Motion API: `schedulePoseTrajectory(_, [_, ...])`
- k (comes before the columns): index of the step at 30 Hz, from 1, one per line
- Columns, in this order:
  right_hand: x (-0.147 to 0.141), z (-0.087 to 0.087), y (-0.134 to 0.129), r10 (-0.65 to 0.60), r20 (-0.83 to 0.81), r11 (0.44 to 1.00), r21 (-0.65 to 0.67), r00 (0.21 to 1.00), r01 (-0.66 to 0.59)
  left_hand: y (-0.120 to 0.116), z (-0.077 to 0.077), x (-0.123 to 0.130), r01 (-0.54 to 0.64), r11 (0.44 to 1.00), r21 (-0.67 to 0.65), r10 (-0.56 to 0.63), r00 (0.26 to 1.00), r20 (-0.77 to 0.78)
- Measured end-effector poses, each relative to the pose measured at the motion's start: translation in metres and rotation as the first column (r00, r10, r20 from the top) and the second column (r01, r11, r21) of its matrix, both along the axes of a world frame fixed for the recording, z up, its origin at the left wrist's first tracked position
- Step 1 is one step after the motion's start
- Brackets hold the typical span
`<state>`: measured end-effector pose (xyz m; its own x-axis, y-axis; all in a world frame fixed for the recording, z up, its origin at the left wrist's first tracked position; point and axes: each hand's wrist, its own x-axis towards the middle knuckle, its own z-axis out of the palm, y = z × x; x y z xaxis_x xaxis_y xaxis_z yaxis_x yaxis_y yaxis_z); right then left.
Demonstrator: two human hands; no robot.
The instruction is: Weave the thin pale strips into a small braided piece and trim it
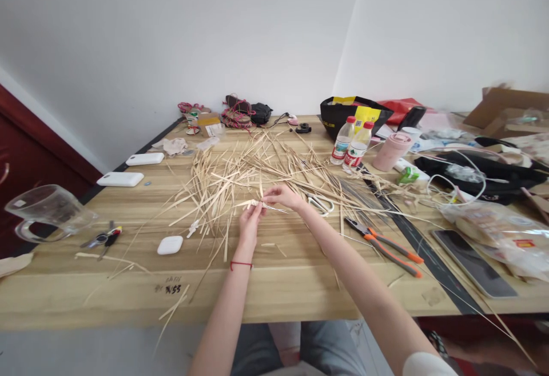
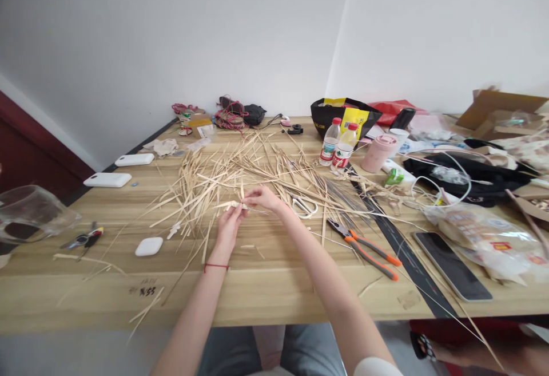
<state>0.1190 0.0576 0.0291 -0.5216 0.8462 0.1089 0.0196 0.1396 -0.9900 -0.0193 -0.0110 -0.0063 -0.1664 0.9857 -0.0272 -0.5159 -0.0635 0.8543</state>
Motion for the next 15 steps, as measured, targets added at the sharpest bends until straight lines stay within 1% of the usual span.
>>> schedulePoseTrajectory(2, [0.001,-0.001,0.000,0.021,0.020,1.000,0.005,1.000,-0.021,0.000,0.000,0.000,0.006,1.000,0.004,-0.006,1.000,0.004])
schedulePoseTrajectory(7, [-0.001,0.000,0.000,0.014,-0.010,1.000,-0.020,1.000,-0.014,-0.001,0.002,0.001,-0.001,1.000,0.014,0.000,1.000,0.031])
schedulePoseTrajectory(9, [-0.003,0.000,-0.002,0.010,0.007,1.000,-0.023,1.000,-0.010,-0.001,0.003,0.001,0.010,1.000,0.016,-0.010,0.999,0.040])
schedulePoseTrajectory(12, [-0.007,-0.001,-0.006,-0.050,0.061,0.999,0.001,0.997,0.050,-0.001,0.004,0.001,0.014,1.000,0.018,-0.015,0.998,0.059])
schedulePoseTrajectory(15, [-0.013,-0.004,-0.011,-0.157,0.093,0.988,0.018,0.983,0.156,-0.001,0.004,0.000,0.038,0.999,0.026,-0.040,0.997,0.062])
